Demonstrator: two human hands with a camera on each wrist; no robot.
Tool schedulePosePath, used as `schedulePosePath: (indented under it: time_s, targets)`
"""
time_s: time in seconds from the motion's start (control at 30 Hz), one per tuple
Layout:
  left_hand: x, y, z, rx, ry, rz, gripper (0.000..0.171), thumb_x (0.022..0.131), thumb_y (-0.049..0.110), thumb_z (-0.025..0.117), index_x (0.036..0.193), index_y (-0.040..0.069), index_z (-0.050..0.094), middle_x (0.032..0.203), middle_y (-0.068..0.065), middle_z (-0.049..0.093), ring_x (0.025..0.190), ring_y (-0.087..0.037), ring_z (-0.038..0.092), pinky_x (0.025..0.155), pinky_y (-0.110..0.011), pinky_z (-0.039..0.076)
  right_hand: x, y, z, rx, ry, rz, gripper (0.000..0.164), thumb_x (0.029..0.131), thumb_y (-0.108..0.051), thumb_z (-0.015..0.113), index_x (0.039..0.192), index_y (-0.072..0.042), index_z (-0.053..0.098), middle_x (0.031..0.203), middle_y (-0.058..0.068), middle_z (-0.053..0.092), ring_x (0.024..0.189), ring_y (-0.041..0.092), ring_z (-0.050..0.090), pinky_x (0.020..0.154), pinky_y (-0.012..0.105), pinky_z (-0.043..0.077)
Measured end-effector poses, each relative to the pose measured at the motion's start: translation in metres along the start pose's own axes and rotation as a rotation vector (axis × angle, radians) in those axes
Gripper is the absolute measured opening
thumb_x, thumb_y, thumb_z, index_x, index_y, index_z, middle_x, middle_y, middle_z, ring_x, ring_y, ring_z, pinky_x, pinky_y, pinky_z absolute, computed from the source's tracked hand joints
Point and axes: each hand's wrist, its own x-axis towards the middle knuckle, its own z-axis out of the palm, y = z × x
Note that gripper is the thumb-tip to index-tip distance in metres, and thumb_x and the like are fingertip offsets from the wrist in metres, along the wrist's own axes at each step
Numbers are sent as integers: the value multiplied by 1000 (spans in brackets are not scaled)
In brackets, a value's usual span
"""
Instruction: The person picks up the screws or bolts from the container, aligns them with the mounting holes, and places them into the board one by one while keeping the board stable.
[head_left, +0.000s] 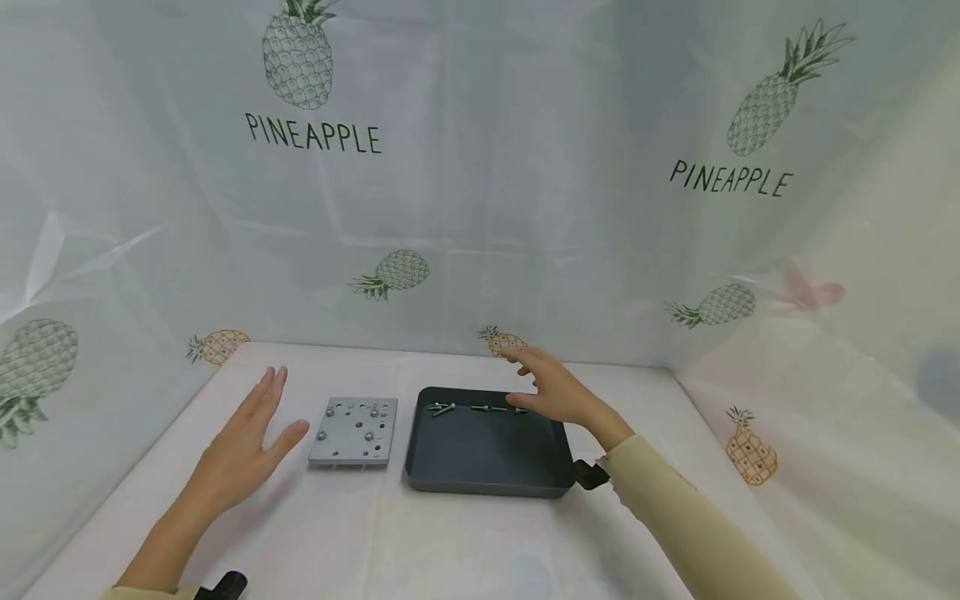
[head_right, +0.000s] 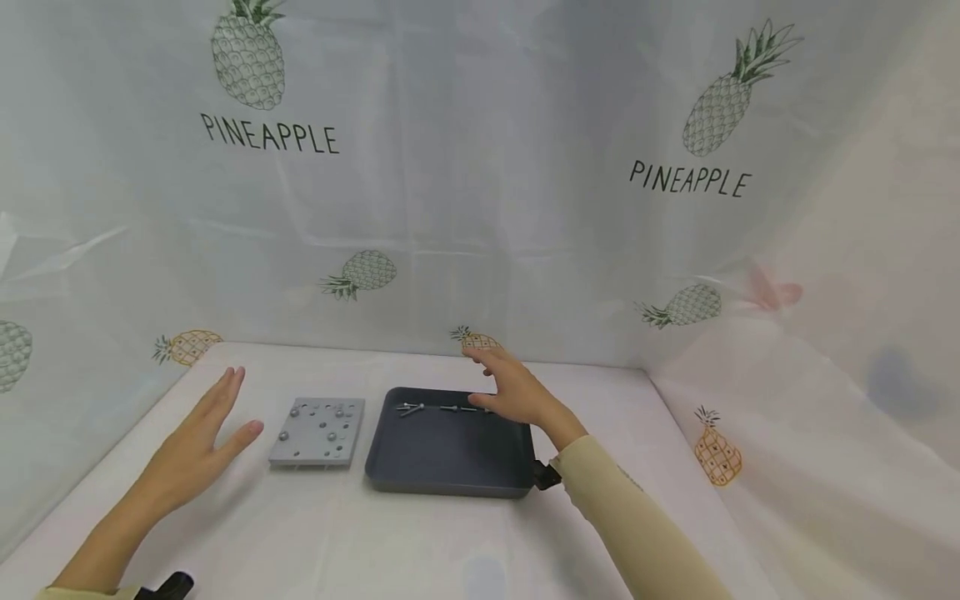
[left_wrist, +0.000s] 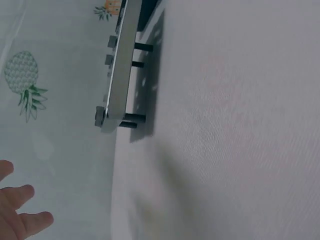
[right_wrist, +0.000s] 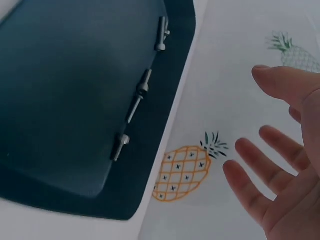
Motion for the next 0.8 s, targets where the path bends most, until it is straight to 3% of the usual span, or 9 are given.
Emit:
schedulePosePath:
  time_s: [0.17,0.4,0.5,0.67,0.8]
  targets:
    - [-2,6,8,-126,-36,-36,88,108,45,59,172,16,5,178,-20,6,160,-51,12,115,-80,20,18,1,13,90,-68,-17,73,98,-18,79,162,-11,44,151,17,55,125,36,65,97,50,58]
    - [-4,11,22,-271,-63,-107,85,111,44,53,171,9,6,172,-32,19,148,-56,37,112,-70,40,34,4,29,187,-132,-29,68,96,-9,80,157,-10,51,149,16,58,123,35,68,95,39,61]
    - [-5,13,29,-326,-96,-150,84,111,47,51,171,8,6,171,-32,19,148,-55,38,113,-68,40,40,4,36,216,-165,-17,65,95,-6,80,154,-10,54,148,13,61,121,33,69,96,39,60]
    - [-8,17,37,-381,-172,-268,86,110,53,50,172,16,4,175,-24,16,152,-51,35,113,-70,40,51,2,49,226,-218,-9,57,95,-3,78,148,-7,60,144,16,64,118,37,71,98,42,59]
    - [-7,19,42,-437,-231,-374,87,109,56,49,173,20,1,177,-19,12,155,-48,31,116,-71,35,58,0,62,223,-249,1,53,96,0,76,146,-3,62,144,19,64,117,37,72,95,37,60]
